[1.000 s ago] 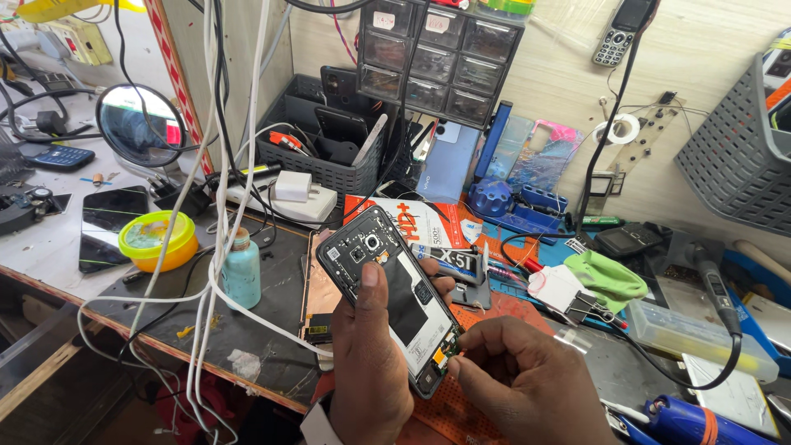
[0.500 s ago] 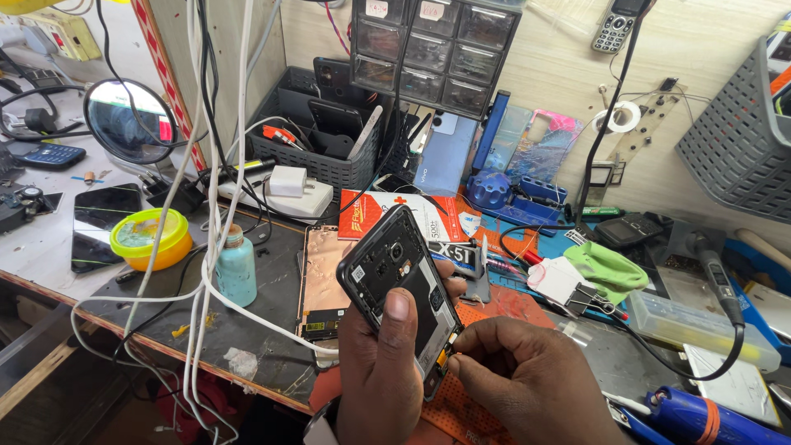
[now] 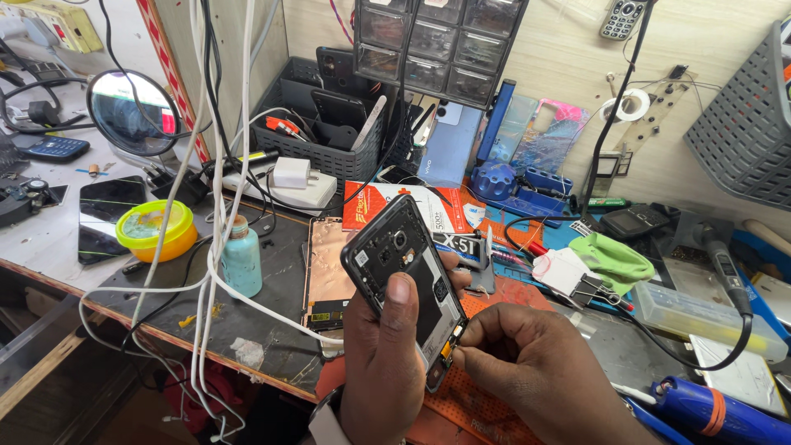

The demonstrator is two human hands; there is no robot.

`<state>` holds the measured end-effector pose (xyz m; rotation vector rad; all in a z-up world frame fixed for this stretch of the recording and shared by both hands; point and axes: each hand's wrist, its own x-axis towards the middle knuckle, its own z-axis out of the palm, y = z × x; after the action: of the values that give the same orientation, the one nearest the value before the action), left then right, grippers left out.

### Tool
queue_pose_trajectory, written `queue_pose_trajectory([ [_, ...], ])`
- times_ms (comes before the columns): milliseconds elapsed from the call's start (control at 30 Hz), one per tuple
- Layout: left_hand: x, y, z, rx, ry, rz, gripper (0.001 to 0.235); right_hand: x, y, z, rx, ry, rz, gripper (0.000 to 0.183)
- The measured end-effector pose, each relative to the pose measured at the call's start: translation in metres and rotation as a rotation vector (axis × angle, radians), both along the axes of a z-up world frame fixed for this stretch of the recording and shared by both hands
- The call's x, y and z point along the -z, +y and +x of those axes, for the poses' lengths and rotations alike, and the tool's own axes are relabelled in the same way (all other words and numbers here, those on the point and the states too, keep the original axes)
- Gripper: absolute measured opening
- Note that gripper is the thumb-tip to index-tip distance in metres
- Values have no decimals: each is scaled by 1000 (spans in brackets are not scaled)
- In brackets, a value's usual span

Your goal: The person removes a protective film from a smartphone screen and then handles the phone's internal components, including the battery and motherboard, in a cluttered electronics repair workspace.

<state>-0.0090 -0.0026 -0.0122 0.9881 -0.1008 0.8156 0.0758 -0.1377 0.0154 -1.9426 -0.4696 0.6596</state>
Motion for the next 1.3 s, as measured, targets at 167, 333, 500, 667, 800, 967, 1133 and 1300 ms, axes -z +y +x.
queue_pose_trajectory([
  [167, -2, 1, 3, -51, 27, -22, 55, -2, 3, -2, 62, -26, -44, 18],
  [333, -2, 0, 4, -56, 9, -4, 54, -3, 4, -4, 80, -3, -25, 18],
  [500, 0, -1, 4, -52, 15, 8, 53, -5, 1, -1, 38, -22, -63, 18],
  [667, 0, -2, 3, -29, 2, 1, 52, -7, -1, 3, -54, -12, -27, 15],
  [800, -2, -2, 4, -42, 14, -5, 52, -4, -3, 4, -36, -6, -23, 15],
  [967, -8, -1, 8, -62, 44, -140, 55, -6, -5, 4, -58, 36, 114, 15],
  [1133, -13, 2, 6, -15, 115, -220, 61, -10, -4, -1, 5, -39, 19, 22],
  [1300, -19, 1, 9, 11, 145, -345, 62, -14, -7, -3, -65, -186, 36, 22],
])
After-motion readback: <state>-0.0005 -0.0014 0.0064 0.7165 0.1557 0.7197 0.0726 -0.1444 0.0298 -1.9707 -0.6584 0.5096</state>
